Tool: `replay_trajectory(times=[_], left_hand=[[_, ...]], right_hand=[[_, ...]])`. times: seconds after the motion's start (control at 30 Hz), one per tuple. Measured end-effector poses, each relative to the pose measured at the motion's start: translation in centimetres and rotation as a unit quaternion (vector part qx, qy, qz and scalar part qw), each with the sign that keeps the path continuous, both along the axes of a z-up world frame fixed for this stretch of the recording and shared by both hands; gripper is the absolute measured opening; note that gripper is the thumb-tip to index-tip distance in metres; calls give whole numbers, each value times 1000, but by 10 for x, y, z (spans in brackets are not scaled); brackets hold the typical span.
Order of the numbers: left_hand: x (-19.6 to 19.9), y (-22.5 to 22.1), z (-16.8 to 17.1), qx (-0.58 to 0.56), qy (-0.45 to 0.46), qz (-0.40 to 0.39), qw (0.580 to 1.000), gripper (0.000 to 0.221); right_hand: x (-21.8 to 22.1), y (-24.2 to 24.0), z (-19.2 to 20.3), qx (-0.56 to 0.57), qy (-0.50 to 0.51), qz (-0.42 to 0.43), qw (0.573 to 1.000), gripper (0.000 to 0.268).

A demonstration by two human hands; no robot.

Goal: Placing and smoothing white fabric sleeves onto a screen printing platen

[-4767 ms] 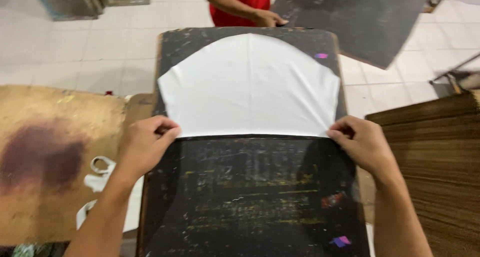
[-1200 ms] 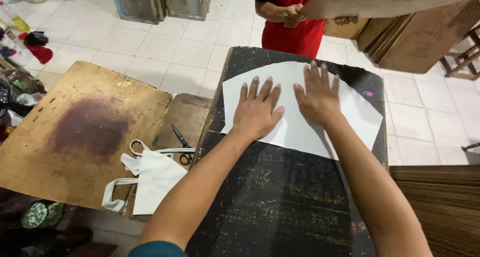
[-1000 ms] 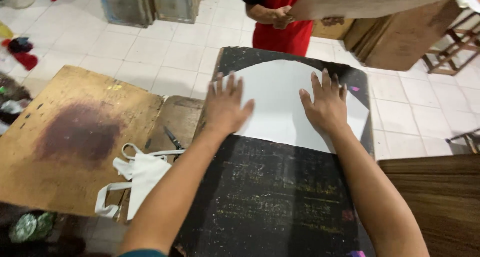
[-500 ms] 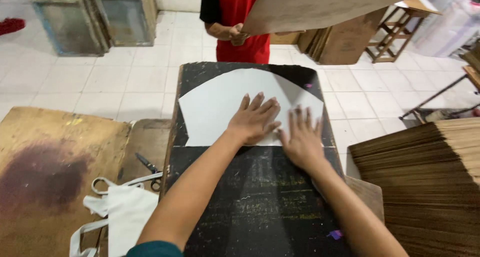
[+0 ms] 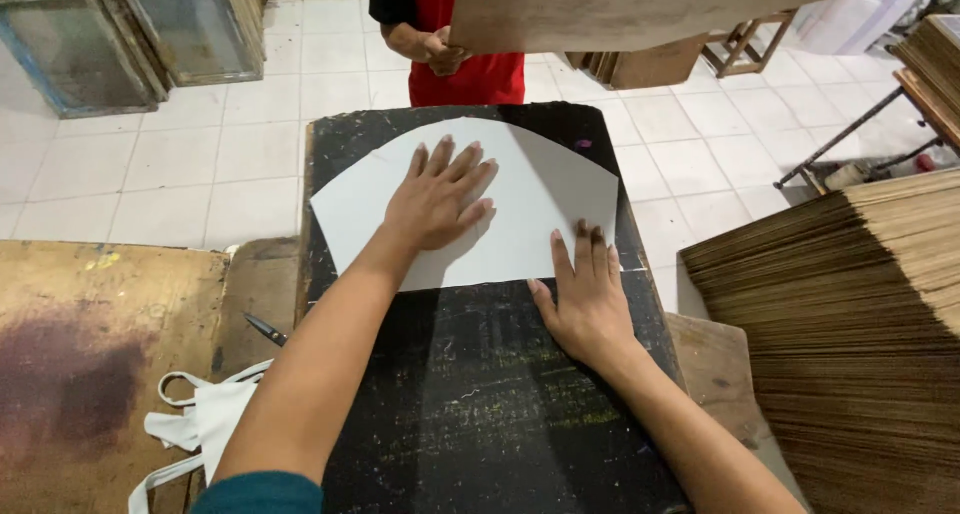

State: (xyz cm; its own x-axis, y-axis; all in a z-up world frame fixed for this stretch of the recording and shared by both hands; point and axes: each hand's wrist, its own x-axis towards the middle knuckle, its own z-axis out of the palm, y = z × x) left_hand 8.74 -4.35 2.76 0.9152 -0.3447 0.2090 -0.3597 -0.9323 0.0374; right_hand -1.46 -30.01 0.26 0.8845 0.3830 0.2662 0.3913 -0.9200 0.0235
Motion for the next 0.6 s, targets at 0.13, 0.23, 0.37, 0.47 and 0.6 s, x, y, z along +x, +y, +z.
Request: replay_trajectory(times=[0.13, 0.23, 0.37, 0.47, 0.6], left_hand=[[-26, -7, -2, -55, 35, 95, 993, 71], [-63, -2, -3, -81, 48, 123, 988, 73], [-124, 17, -5, -112, 63, 130, 983, 72], [-165, 33, -13, -113, 49, 140, 983, 74], [-210, 47, -30, -87, 56, 171, 980, 80]], right_hand=[[-13, 5, 18, -62, 42, -57, 996, 81], [-27, -6, 21, -46, 25, -53, 997, 86], [-22, -26, 2, -57, 52, -32, 997, 93], [-21, -16, 8, -58, 62, -31, 996, 95], [-22, 22, 26, -54, 50, 102, 992, 82]])
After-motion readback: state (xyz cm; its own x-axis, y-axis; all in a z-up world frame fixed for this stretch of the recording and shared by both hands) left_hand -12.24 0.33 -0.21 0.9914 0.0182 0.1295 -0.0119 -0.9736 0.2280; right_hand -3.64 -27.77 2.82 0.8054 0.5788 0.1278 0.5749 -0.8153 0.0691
